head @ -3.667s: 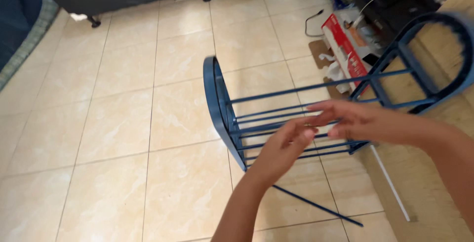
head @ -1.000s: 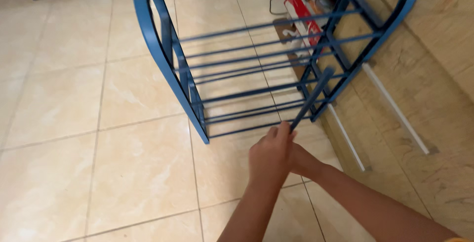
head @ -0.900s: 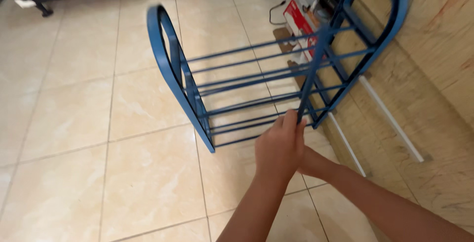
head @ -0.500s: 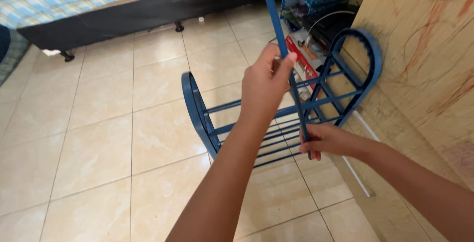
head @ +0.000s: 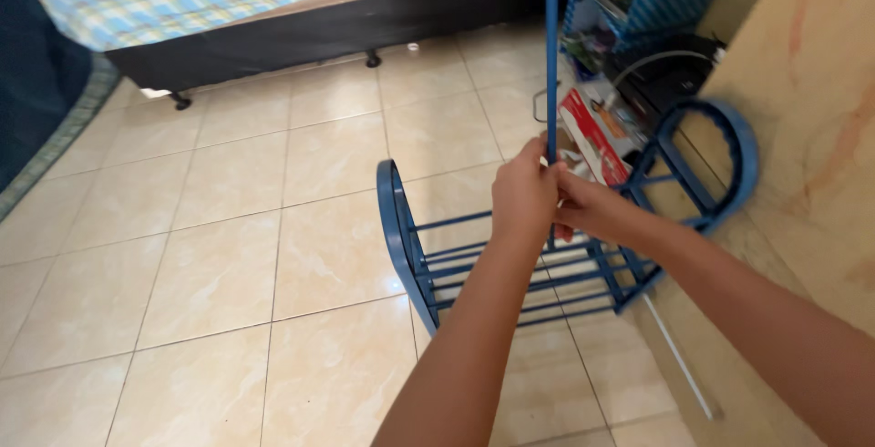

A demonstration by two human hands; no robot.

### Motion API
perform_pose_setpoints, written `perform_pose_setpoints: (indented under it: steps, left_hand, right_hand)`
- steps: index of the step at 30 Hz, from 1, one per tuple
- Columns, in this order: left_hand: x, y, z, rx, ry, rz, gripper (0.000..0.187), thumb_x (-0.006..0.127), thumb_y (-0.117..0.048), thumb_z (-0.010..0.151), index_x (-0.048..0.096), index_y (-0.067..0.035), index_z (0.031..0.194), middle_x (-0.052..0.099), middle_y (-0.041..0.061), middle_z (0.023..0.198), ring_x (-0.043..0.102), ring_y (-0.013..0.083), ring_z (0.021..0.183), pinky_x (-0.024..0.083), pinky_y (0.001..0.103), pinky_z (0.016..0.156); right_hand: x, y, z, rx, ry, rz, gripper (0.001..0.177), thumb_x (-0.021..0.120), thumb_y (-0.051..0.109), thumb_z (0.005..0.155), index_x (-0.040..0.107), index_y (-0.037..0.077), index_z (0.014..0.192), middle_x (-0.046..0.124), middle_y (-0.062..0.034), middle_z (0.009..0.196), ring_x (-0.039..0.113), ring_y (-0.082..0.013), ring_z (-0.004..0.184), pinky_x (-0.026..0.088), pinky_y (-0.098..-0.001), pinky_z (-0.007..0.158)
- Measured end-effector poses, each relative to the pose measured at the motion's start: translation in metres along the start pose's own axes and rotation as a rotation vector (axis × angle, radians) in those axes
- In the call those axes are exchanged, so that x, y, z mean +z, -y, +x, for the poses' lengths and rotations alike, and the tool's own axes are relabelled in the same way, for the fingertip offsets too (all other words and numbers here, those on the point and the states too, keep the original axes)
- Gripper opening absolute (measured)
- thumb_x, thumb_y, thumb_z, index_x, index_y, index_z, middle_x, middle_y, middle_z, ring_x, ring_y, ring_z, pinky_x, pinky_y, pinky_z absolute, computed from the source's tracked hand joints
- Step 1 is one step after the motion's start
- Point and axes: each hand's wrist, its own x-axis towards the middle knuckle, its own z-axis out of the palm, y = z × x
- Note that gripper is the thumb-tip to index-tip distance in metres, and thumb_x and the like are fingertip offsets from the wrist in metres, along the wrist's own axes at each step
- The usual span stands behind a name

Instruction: The person assembles a blue metal rack by inserting horizontal bars into the side frames and securing them. They work on the floor, adjusting the bars and ensuring they fit properly into the rack structure.

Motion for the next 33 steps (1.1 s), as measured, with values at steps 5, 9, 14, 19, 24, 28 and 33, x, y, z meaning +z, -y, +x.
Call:
perform_pose_setpoints:
  steps: [5, 9, 14, 19, 24, 28, 33]
  left_hand:
    - [0.031, 0.017, 0.044, -0.117, -0.075, -0.157, 0.027, 0.068, -0.027, 0.094, 0.065, 0.000, 0.098, 0.074, 0.017, 0.080, 0.072, 0.0277, 0.070, 0.056, 0.039, 0.061]
    - [0.071, 0.047, 0.085, -0.274, -0.083, -0.569, 0.029, 0.060, -0.027, 0.098, 0.066, 0.002, 0.099, 0.073, 0.013, 0.082, 0.071, 0.0192, 0.063, 0.057, 0.031, 0.054]
    - [0.101, 0.074, 0.102, -0.499, -0.025, -0.713, 0.031, 0.055, -0.026, 0.103, 0.062, 0.003, 0.111, 0.072, 0.014, 0.089, 0.070, 0.0195, 0.065, 0.058, 0.030, 0.057]
    - [0.090, 0.051, 0.071, -0.224, -0.302, 0.242, 0.042, 0.071, -0.018, 0.094, 0.050, 0.001, 0.125, 0.058, 0.021, 0.128, 0.067, 0.0408, 0.098, 0.055, 0.048, 0.075]
    - [0.067, 0.052, 0.065, 0.425, -0.104, 0.293, 0.053, 0.073, -0.008, 0.076, 0.059, -0.011, 0.127, 0.055, 0.022, 0.129, 0.061, 0.0446, 0.101, 0.054, 0.048, 0.077]
    - [0.059, 0.060, 0.096, 0.376, 0.036, 0.333, 0.013, 0.065, -0.015, 0.102, 0.058, -0.008, 0.111, 0.063, 0.016, 0.111, 0.064, 0.0372, 0.100, 0.054, 0.047, 0.083]
    - [0.041, 0.069, 0.119, 0.460, 0.102, 0.204, 0.014, 0.061, -0.010, 0.099, 0.061, -0.008, 0.113, 0.062, 0.018, 0.108, 0.063, 0.0389, 0.099, 0.052, 0.048, 0.083]
  right_hand:
    - [-0.034, 0.005, -0.005, 0.018, -0.161, -0.351, 0.022, 0.066, 0.011, 0.095, 0.055, 0.007, 0.113, 0.067, -0.0089, 0.080, 0.066, -0.0207, 0.070, 0.051, -0.0359, 0.064]
    - [-0.073, 0.010, -0.016, -0.158, -0.234, -0.631, 0.017, 0.064, 0.015, 0.095, 0.061, 0.009, 0.110, 0.068, -0.0109, 0.085, 0.067, -0.0304, 0.077, 0.053, -0.0416, 0.067]
    - [-0.099, 0.023, -0.011, 0.372, -0.135, -0.741, 0.029, 0.056, 0.027, 0.098, 0.067, 0.024, 0.125, 0.075, -0.0093, 0.085, 0.075, -0.0290, 0.082, 0.056, -0.0417, 0.074]
    - [-0.108, 0.028, 0.017, 0.406, -0.070, -0.941, 0.028, 0.054, 0.031, 0.099, 0.071, 0.030, 0.121, 0.077, -0.0014, 0.096, 0.074, -0.0254, 0.092, 0.056, -0.0440, 0.079]
    - [-0.096, 0.046, 0.041, 0.278, -0.187, -1.252, 0.027, 0.062, 0.030, 0.094, 0.073, 0.028, 0.118, 0.077, -0.0054, 0.098, 0.071, -0.0282, 0.098, 0.056, -0.0457, 0.080]
    - [-0.064, 0.083, 0.058, 0.135, -0.331, -1.501, 0.023, 0.068, 0.025, 0.080, 0.076, 0.027, 0.101, 0.075, 0.0015, 0.095, 0.066, -0.0238, 0.102, 0.050, -0.0417, 0.084]
    - [-0.024, 0.107, 0.057, 0.127, -0.638, -1.550, 0.016, 0.072, 0.023, 0.073, 0.073, 0.025, 0.090, 0.071, 0.0050, 0.086, 0.058, -0.0202, 0.100, 0.037, -0.0409, 0.090]
